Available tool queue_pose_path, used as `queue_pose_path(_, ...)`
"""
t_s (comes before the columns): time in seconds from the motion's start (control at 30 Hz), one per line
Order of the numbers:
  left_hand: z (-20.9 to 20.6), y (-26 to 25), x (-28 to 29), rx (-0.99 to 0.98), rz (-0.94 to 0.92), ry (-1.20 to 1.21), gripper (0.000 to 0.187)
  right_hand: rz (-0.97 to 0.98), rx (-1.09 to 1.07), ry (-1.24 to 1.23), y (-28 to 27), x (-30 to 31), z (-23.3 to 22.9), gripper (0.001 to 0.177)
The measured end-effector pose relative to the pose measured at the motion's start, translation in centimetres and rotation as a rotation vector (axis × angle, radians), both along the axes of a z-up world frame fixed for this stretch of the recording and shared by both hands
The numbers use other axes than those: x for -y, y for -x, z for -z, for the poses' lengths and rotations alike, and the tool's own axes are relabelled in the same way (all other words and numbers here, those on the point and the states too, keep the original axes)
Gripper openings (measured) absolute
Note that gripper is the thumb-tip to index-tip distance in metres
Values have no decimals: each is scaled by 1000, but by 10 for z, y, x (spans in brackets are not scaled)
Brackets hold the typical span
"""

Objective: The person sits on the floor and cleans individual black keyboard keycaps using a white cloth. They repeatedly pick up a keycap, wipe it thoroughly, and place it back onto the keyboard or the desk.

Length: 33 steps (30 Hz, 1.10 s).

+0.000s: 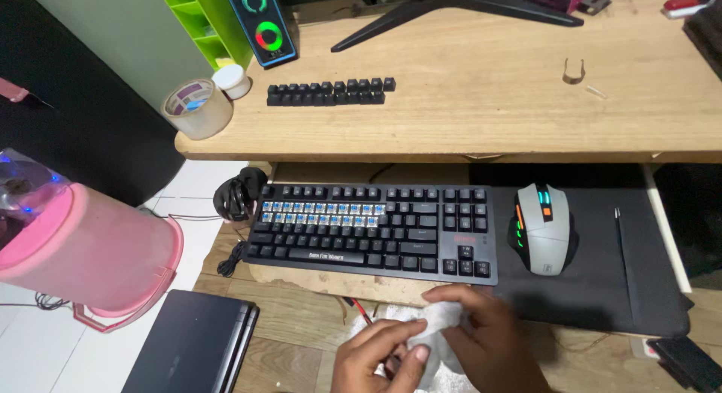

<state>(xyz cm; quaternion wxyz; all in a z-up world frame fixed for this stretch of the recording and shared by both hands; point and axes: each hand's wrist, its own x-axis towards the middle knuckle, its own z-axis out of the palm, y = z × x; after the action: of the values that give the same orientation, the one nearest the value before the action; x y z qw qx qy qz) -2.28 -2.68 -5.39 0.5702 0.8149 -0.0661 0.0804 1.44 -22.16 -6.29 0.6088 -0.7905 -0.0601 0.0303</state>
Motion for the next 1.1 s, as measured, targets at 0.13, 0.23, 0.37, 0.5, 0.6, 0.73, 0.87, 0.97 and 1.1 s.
queue_pose_path(0.13, 14, -7, 1, 99, 52, 122, 33, -29, 453, -49, -6, -2, 8, 31)
queue_pose_path(0.23, 15, -16, 0, 91, 165, 173, 43, -66, 674, 32, -9, 4, 14, 39)
queue_pose_path(0.37, -13, -33, -3, -377, 339, 333, 47, -19, 513, 23, -16, 26, 37, 36)
queue_pose_path(0.5, -75, -97, -24, 79, 46, -271, 39, 338, -28, -310, -12, 20, 71, 37)
queue_pose_path(0.6, -116, -168, -27, 595, -78, -677, 24, 154, 34, -476, -23, 35, 94, 33)
queue_pose_path(0.73, -143, -234, -22, 661, -127, -942, 24, 42, -128, -728, -39, 51, 119, 23)
queue_pose_path(0.87, -143, -261, -15, 678, -81, -1042, 25, 34, -218, -992, -45, 55, 102, 29)
queue_pose_path(0.97, -135, -269, -12, 617, -70, -1106, 18, 70, -297, -1159, -38, 46, 69, 30)
queue_pose_path(1.1, -132, -265, -13, 628, -31, -1038, 14, 273, -393, -1159, -28, 31, 23, 30)
